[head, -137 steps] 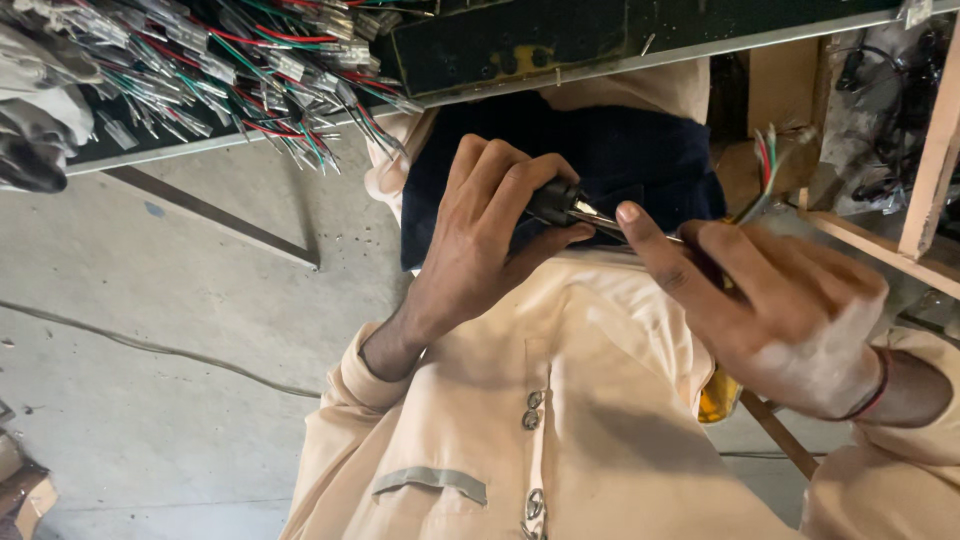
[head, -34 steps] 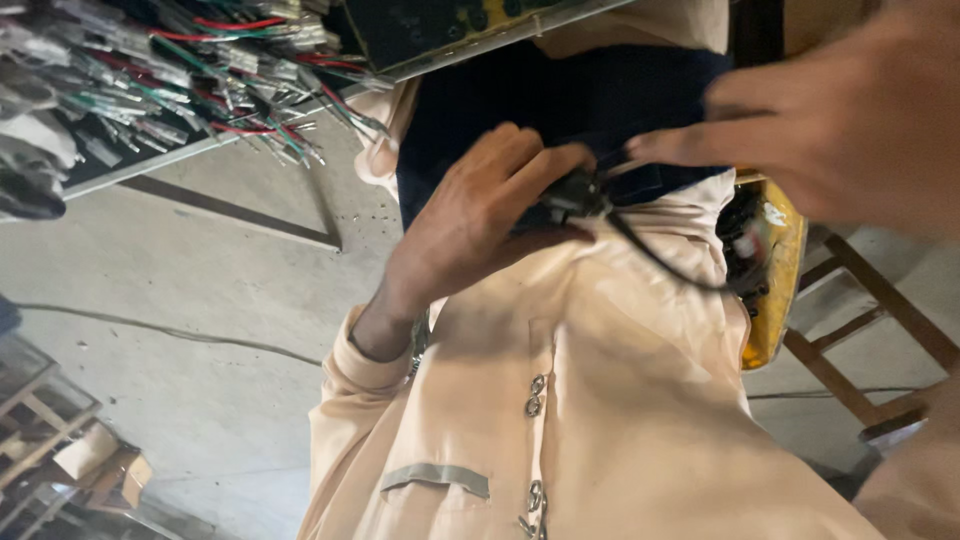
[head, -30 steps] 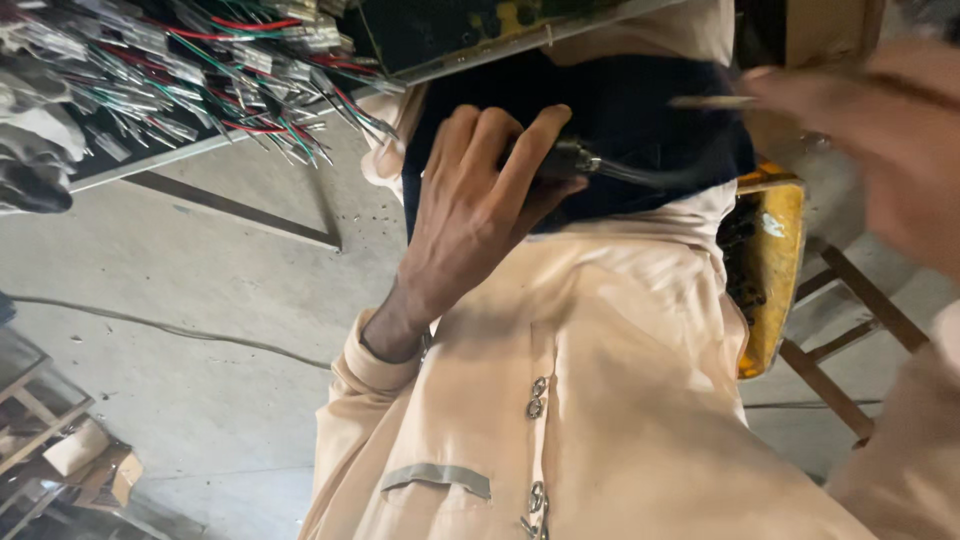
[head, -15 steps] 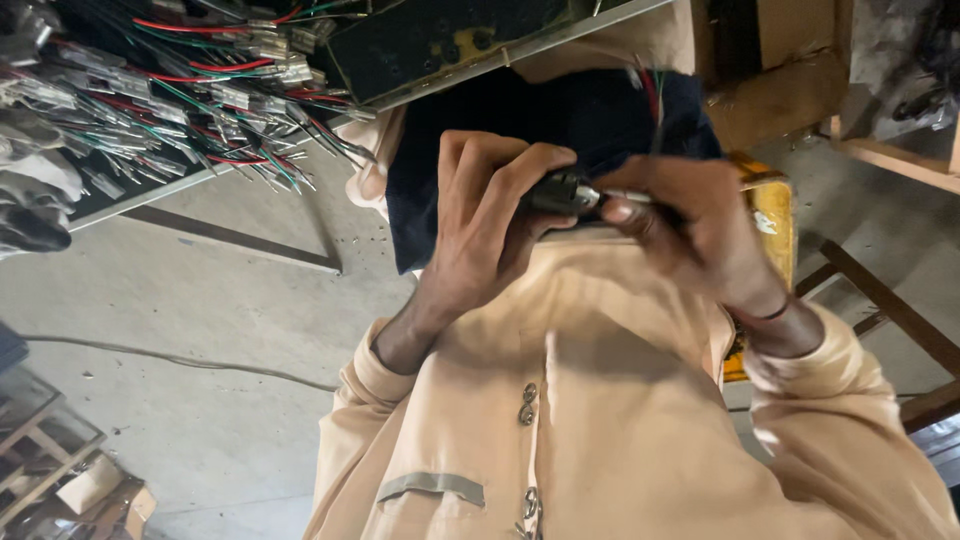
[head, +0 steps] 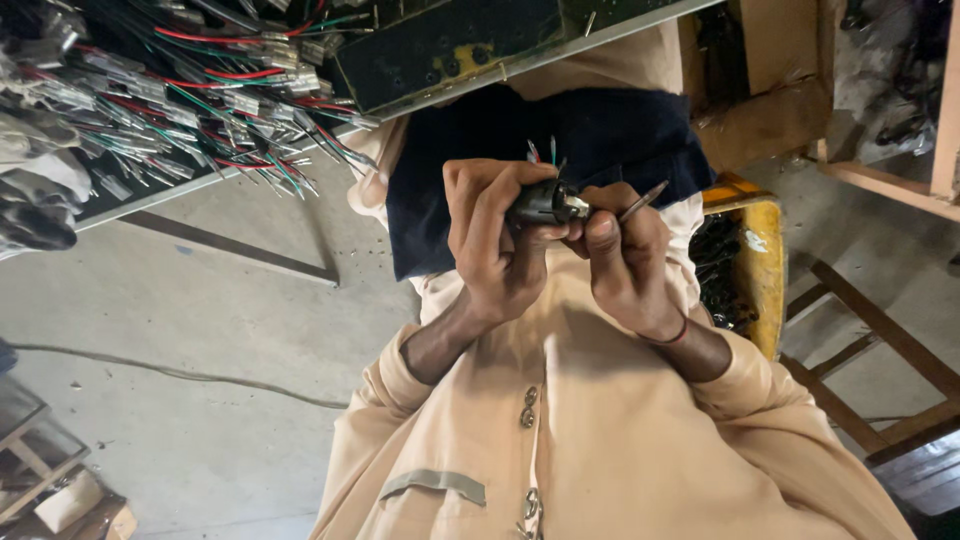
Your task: The person sits at a workbench and works on a black cable, separating its red and green wires and twisting the exposed strands. They attach small metal crimp terminals to the wire ends and press the connections into place by hand.
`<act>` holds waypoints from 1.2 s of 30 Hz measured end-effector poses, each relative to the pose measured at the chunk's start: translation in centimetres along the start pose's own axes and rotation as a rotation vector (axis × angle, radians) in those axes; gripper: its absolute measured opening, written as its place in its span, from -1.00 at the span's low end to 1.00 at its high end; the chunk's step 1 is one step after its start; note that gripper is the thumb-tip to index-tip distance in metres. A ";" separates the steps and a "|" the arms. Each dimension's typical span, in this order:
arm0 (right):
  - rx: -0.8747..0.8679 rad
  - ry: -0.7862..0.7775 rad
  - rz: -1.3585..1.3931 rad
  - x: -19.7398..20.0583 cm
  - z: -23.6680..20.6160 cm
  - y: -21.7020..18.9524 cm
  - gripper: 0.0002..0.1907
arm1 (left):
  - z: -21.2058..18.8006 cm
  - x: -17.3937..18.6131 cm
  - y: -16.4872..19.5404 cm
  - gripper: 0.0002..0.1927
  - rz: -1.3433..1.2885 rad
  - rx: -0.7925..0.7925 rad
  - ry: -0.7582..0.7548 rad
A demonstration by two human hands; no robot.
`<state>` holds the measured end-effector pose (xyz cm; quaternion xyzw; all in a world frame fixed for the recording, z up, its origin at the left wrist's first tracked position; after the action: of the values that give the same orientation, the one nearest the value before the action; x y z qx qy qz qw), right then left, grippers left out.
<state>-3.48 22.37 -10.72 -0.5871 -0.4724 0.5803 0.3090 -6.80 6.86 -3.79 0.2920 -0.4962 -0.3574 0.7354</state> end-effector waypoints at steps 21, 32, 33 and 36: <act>0.152 -0.252 -0.712 3.6 3.3 -9.4 -0.74 | 3.4 -1.8 1.1 -0.26 0.041 -0.249 -0.334; -0.071 0.532 -0.447 21.9 -2.1 -11.1 -0.85 | -0.4 -11.2 -2.3 -0.35 0.272 -0.250 -0.906; -0.140 0.544 -0.568 23.6 -1.6 -10.1 -0.82 | -1.1 -11.8 -2.6 -0.33 0.341 -0.304 -0.946; -0.274 0.551 -0.890 27.9 1.9 -6.5 -0.78 | -2.8 -12.5 -3.7 -0.31 0.485 -0.389 -1.041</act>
<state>-9.91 49.84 -15.90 -0.4957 -0.6483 0.1510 0.5579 -8.23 15.09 -14.13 -0.1822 -0.7687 -0.3597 0.4966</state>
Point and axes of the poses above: each hand's wrist, its own z-axis towards the middle knuckle, its own x-axis out of the back of the hand, y = z × x, the point moved 8 cm from there along z, towards the middle knuckle, and after that the axes turned 13 degrees about z, right-handed, at the moved point
